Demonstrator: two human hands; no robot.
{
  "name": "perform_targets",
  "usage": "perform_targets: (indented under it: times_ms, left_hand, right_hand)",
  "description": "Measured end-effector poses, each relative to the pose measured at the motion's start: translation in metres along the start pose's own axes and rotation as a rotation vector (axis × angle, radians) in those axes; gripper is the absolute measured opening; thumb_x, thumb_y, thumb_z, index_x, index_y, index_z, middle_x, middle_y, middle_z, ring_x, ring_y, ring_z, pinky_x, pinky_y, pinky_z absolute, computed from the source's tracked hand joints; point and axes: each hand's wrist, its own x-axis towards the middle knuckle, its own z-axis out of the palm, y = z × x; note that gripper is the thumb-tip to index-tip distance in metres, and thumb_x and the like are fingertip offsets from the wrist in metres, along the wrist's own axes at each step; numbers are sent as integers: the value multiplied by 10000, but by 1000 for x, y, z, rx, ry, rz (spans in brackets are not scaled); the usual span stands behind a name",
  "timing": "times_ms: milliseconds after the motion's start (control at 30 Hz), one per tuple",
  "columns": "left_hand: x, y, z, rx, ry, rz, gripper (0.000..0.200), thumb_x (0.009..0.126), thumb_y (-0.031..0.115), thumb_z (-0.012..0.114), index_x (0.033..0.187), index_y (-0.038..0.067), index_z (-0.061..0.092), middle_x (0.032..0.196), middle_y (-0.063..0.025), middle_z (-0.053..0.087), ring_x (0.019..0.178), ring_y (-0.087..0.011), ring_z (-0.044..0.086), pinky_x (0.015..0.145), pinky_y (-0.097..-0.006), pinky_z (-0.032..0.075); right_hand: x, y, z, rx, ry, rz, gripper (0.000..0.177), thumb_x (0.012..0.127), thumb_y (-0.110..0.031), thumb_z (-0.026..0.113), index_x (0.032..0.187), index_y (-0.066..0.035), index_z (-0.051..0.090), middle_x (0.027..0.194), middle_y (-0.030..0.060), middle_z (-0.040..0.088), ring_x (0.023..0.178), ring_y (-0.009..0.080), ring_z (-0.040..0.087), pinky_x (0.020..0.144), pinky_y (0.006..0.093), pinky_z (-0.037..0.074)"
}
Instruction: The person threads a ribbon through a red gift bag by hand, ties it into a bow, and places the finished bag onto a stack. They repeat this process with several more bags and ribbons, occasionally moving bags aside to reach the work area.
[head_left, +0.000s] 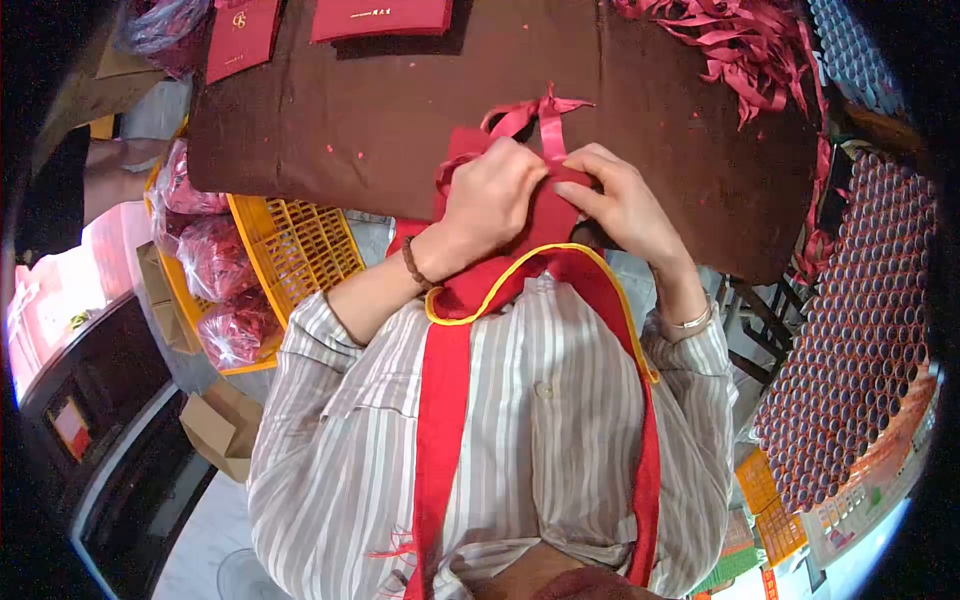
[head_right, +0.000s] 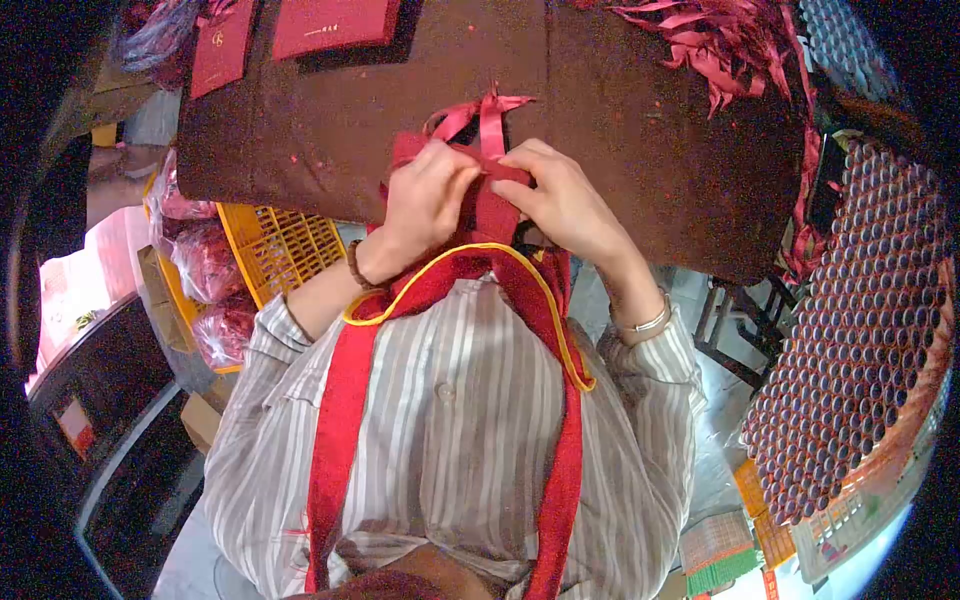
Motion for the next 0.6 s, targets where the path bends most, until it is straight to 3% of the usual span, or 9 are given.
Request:
perform_targets:
  times_ms: [133,267,433,600]
  left_hand:
    - [-2,-6,-3,-91,-25,-180,63,810,61,608,807,10,572,733,-137,563,666,-275,579,575,-336,449]
    - [-3,-6,-2,-57,-18,-145,57,809,58,606,821,15,570,744,-131,562,669,-284,581,563,-339,450]
    - [-3,-3,0,195,-13,157,81,734,56,597,787,49,537,678,-102,484,570,-257,526,505,-358,428]
    - [-4,-5,1,237,-63,251,66,718,70,557,762,53,510,657,-90,446,546,-248,496,485,-350,405]
  right_hand:
    - [3,-3,-1,133,-29,161,260,831,-95,587,1057,34,572,927,37,521,790,97,515,675,231,426]
    - [6,-7,-3,241,-79,254,301,828,-93,587,1102,30,565,929,29,516,788,91,511,677,231,426]
    - [6,-8,-3,143,-70,223,277,828,-71,568,1084,33,563,922,36,509,787,93,513,682,232,428]
    - [3,-3,3,31,-26,130,239,831,-66,557,1045,40,563,920,49,511,788,95,524,673,230,432]
